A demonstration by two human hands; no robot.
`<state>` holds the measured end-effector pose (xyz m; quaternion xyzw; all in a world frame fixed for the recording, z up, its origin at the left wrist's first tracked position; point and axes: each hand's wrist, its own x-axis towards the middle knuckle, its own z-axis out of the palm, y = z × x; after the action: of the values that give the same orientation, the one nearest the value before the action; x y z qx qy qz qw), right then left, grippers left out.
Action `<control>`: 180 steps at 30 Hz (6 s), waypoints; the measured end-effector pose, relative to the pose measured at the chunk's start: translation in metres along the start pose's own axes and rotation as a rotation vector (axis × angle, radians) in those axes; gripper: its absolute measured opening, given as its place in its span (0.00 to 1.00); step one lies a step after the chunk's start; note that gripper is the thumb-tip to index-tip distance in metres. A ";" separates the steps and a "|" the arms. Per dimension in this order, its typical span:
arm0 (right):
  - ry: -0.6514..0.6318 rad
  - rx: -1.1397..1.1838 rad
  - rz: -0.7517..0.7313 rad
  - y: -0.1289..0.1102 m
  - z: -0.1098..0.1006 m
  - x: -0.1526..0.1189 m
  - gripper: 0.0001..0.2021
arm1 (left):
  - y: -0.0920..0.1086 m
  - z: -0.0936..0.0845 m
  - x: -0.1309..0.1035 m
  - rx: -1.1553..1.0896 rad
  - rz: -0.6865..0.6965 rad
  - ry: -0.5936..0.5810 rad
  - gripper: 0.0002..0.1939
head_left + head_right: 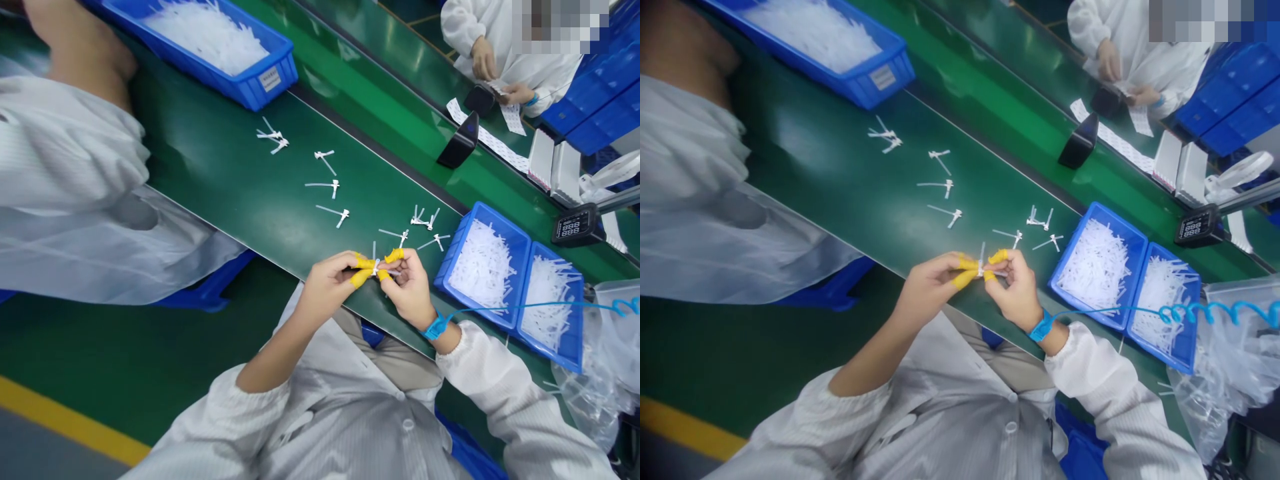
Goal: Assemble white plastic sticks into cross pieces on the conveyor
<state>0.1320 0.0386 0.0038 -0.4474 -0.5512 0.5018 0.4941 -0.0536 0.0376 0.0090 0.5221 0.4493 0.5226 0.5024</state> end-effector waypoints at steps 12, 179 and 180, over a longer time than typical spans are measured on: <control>-0.021 -0.027 -0.159 -0.010 0.002 -0.004 0.17 | -0.002 0.002 -0.007 0.159 0.282 0.044 0.07; -0.370 -0.839 -0.360 -0.015 -0.031 -0.041 0.08 | -0.019 -0.019 -0.004 0.754 0.253 -0.476 0.17; -0.364 -0.829 -0.363 -0.016 -0.030 -0.040 0.08 | -0.018 -0.020 -0.005 0.765 0.242 -0.473 0.18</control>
<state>0.1668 0.0007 0.0160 -0.4081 -0.8514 0.2157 0.2492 -0.0724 0.0358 -0.0107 0.8234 0.4188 0.2408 0.2977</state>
